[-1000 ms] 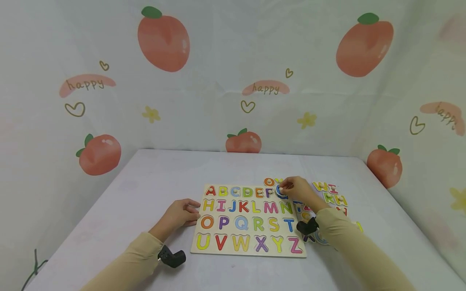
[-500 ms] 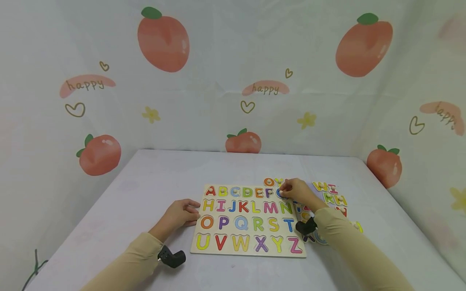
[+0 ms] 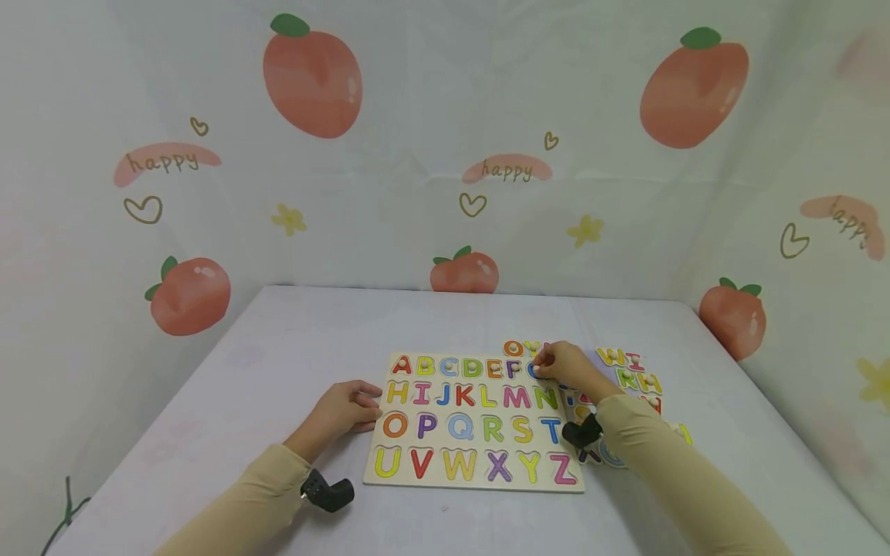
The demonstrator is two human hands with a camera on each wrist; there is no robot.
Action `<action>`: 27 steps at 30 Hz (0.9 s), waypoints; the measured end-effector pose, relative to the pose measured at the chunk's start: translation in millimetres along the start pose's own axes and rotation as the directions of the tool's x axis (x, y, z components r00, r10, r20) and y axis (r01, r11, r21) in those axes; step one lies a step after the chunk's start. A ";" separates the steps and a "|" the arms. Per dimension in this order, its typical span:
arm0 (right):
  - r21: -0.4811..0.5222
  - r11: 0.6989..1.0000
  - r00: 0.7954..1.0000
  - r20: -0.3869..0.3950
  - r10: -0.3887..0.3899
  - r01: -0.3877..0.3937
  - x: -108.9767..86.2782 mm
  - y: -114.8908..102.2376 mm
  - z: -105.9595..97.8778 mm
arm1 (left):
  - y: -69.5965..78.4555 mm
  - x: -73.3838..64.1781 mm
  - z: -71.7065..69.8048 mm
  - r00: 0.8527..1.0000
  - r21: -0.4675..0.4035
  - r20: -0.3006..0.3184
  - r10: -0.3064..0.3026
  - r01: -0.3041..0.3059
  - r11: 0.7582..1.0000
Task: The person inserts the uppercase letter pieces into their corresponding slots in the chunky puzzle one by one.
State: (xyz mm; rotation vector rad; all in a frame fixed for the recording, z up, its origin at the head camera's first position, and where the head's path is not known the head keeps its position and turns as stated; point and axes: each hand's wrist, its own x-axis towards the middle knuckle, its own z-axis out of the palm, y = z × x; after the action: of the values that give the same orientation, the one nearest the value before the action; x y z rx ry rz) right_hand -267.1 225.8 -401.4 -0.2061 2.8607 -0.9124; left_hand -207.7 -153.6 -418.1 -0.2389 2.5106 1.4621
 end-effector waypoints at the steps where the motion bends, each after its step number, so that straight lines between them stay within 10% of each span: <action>1: -0.002 1.000 1.000 0.004 0.004 -0.004 0.2 -0.6 -0.1 | -0.1 0.0 0.0 1.000 0.004 0.000 0.000 0.000 1.000; 15: 0.116 0.993 0.998 -0.055 -0.029 0.035 -29.4 -13.0 -27.2 | -0.5 -0.1 0.3 1.000 0.010 -0.005 0.001 -0.001 1.000; 27: 0.173 0.984 0.990 -0.143 -0.018 0.043 -66.3 21.2 -68.8 | -1.8 3.2 0.5 1.000 0.019 -0.006 -0.008 0.009 1.000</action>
State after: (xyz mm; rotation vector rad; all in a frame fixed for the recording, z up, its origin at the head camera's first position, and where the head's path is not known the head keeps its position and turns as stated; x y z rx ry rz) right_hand -215.3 293.0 -352.6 -0.1736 2.8876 -1.2256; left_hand -210.2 -154.1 -420.8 -0.2508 2.5237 1.4358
